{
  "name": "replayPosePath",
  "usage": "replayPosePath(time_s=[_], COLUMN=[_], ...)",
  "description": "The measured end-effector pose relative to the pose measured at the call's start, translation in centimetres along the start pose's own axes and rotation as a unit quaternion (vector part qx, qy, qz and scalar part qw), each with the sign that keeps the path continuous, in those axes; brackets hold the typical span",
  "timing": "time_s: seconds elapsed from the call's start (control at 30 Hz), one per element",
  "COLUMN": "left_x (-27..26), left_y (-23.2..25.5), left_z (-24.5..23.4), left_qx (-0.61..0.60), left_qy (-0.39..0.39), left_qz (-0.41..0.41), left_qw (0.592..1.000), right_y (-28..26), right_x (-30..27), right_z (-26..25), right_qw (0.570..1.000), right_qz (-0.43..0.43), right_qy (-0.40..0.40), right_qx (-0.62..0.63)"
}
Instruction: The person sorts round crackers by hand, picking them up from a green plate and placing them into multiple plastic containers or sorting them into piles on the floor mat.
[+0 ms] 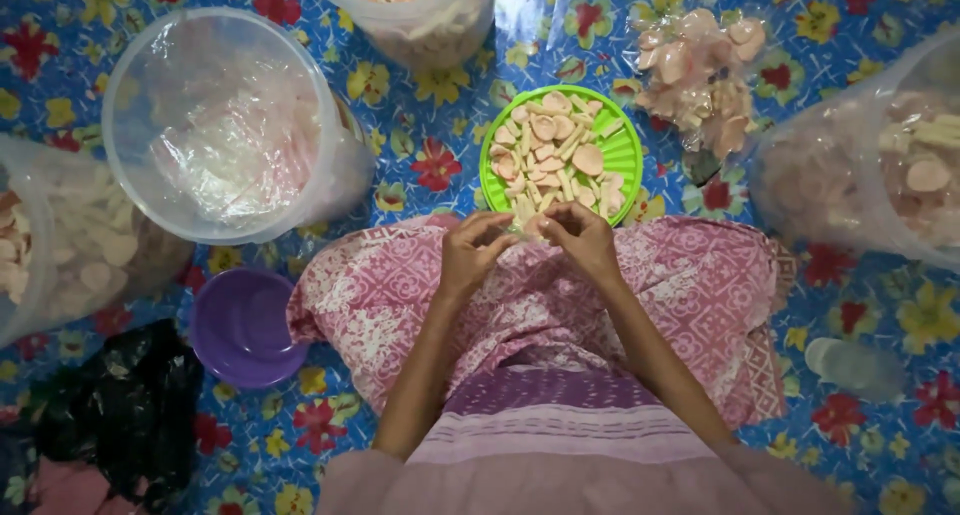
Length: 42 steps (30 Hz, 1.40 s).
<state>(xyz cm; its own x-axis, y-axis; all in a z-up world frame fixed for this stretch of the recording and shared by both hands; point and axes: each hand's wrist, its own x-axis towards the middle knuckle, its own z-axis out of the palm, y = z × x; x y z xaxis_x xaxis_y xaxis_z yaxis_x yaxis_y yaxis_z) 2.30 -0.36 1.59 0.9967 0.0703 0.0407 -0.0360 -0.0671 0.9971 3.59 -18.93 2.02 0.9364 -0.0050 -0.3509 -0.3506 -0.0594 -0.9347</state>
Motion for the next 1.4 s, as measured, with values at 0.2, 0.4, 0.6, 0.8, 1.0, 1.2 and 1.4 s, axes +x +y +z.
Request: replayPosePath(time_s=[0.2, 0.4, 0.6, 0.8, 1.0, 1.2, 1.4], left_x=[-0.7, -1.3, -1.4, -1.6, -1.2, -0.2, 0.2], left_y=[2.1, 0.2, 0.9, 0.8, -1.0, 1.6, 1.7], left_z=[0.2, 0.2, 0.1, 0.0, -0.9, -2.6, -2.9], left_qx=[0.012, 0.008, 0.037, 0.021, 0.039, 0.044, 0.03], left_qy=[-0.015, -0.023, -0.058, -0.047, -0.009, 0.02, 0.043], left_qz=[0.032, 0.031, 0.051, 0.01, -0.046, -0.102, -0.147], left_qw=[0.999, 0.999, 0.996, 0.999, 0.998, 0.994, 0.988], right_y=[-0.4, 0.6, 2.2, 1.1, -1.1, 0.7, 1.6], right_x=[-1.1, -2.4, -2.4, -2.0, 1.5, 11.7, 16.4], right_z=[0.4, 0.4, 0.3, 0.5, 0.0, -1.2, 0.2], right_qw=[1.0, 0.999, 0.999, 0.993, 0.992, 0.931, 0.802], right_qz=[-0.009, -0.049, -0.026, 0.017, 0.025, -0.212, -0.319], right_qy=[-0.009, -0.009, -0.033, -0.082, -0.117, 0.002, 0.026], right_qx=[0.021, -0.016, 0.019, 0.087, 0.035, -0.297, -0.503])
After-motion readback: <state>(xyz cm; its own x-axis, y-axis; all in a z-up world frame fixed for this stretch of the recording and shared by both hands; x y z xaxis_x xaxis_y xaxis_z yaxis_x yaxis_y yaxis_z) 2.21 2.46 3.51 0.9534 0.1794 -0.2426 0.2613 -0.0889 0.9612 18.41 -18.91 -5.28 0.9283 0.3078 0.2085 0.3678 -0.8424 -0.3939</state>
